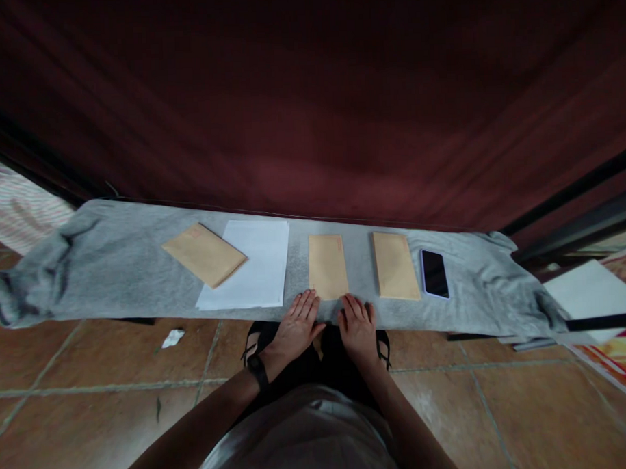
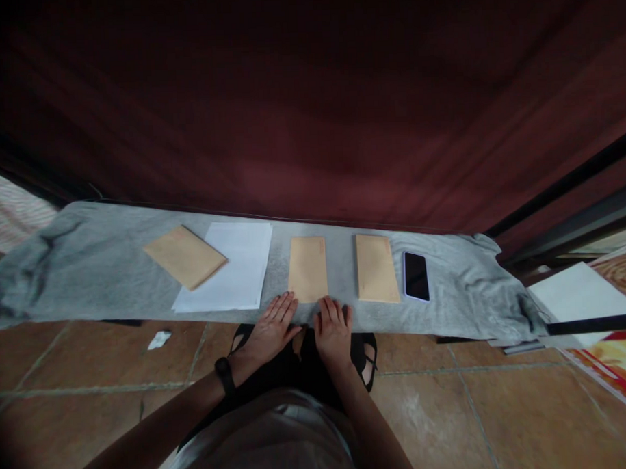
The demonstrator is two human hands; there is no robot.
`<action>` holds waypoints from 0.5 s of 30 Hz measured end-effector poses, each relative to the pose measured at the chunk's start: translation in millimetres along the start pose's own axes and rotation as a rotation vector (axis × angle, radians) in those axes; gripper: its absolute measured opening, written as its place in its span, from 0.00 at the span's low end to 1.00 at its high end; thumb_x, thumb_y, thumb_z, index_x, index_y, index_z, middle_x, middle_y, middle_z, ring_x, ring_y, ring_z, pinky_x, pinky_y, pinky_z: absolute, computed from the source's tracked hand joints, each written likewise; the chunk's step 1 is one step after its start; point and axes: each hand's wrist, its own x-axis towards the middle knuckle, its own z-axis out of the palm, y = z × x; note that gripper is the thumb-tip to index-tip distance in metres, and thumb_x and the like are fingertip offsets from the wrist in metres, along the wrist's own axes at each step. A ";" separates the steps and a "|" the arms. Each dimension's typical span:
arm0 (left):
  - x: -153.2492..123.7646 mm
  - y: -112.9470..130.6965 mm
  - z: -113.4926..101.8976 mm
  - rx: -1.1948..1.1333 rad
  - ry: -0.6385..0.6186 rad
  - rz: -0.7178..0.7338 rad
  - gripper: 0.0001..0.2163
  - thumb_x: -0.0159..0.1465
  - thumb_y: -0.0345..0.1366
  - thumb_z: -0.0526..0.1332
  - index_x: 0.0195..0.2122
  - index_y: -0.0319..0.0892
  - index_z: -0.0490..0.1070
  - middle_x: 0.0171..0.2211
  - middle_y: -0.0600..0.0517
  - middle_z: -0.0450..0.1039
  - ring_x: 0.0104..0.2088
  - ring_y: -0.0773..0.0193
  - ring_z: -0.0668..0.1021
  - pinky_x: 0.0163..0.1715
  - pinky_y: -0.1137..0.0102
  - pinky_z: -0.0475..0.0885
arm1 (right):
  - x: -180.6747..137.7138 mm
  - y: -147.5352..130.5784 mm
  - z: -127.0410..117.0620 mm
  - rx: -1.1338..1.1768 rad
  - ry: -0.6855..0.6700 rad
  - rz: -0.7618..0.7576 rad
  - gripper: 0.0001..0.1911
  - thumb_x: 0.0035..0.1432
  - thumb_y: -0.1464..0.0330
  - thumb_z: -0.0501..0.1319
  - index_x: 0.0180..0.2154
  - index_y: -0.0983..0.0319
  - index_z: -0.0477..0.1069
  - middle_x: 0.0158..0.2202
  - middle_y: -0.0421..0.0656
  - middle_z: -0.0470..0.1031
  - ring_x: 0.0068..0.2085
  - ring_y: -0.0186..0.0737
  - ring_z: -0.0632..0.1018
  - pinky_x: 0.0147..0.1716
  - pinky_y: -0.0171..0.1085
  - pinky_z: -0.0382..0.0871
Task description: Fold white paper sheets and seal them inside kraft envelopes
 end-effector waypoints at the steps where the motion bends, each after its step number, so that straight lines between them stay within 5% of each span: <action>1: 0.9 2.2 0.8 0.006 -0.010 0.005 0.29 0.71 0.43 0.56 0.69 0.34 0.53 0.69 0.35 0.56 0.70 0.49 0.58 0.69 0.52 0.57 | 3.1 0.0 0.2 0.010 0.005 0.026 0.21 0.71 0.67 0.50 0.61 0.61 0.67 0.60 0.50 0.73 0.59 0.51 0.71 0.64 0.54 0.53; 7: 7.2 8.4 2.6 0.032 -0.032 0.013 0.28 0.72 0.44 0.54 0.69 0.36 0.54 0.68 0.35 0.59 0.69 0.47 0.62 0.68 0.49 0.56 | 25.0 0.9 5.7 0.056 -0.002 0.181 0.20 0.67 0.68 0.52 0.56 0.62 0.72 0.54 0.53 0.75 0.52 0.51 0.74 0.53 0.48 0.65; 15: 30.2 7.9 -12.9 0.085 -0.124 0.018 0.19 0.70 0.29 0.52 0.61 0.34 0.66 0.61 0.36 0.69 0.61 0.47 0.72 0.59 0.55 0.67 | 55.0 21.6 17.0 0.556 0.032 0.405 0.14 0.61 0.60 0.57 0.40 0.60 0.77 0.36 0.49 0.78 0.40 0.47 0.76 0.45 0.45 0.71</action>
